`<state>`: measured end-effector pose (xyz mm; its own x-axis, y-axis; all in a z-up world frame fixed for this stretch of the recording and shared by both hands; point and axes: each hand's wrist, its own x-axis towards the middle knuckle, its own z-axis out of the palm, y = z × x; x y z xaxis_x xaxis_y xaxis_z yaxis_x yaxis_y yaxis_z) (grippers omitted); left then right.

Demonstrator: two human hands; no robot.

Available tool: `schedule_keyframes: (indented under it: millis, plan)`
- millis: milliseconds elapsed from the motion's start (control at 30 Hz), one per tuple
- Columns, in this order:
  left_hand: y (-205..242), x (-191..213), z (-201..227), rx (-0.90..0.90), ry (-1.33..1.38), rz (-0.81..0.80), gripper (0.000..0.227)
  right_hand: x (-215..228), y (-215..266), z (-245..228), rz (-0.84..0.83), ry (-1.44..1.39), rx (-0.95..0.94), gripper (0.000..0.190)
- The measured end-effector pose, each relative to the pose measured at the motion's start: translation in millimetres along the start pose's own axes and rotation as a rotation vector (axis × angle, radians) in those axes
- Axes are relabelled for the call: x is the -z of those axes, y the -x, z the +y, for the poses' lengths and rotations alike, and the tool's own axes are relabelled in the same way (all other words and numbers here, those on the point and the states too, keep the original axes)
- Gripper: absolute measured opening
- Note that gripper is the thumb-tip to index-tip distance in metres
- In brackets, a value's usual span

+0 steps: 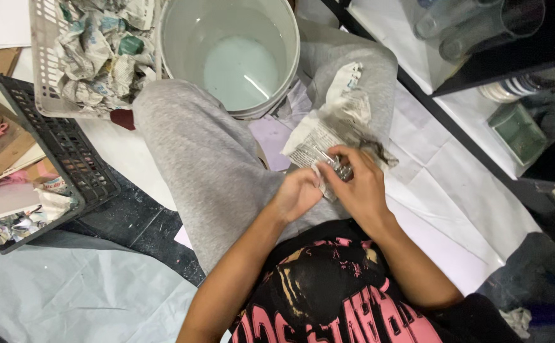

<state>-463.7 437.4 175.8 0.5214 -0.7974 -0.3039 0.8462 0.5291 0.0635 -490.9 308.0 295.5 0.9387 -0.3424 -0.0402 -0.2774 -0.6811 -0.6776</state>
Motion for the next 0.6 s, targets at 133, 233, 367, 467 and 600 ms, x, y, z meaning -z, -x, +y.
schedule_keyframes:
  millis: [133, 233, 367, 467, 600]
  plan:
    - [1, -20, 6, 0.05, 0.039, 0.078, 0.046, 3, 5, 9, 0.042, 0.037, 0.22, 0.03]
    - [0, -34, 7, 0.042, -0.136, 0.181, 0.066, 4, 11, 10, -0.015, 0.052, 0.28, 0.034]
    - [0, -38, 8, 0.113, -0.233, 0.309, 0.081, 6, 21, 11, -0.05, 0.122, 0.437, 0.056]
    - [1, -38, 11, 0.13, -0.284, 0.283, 0.086, 10, 23, 13, -0.088, 0.202, 0.462, 0.069]
    - [5, -37, 12, 0.158, -0.264, 0.163, 0.081, 6, 24, 23, -0.069, 0.209, 0.424, 0.069]
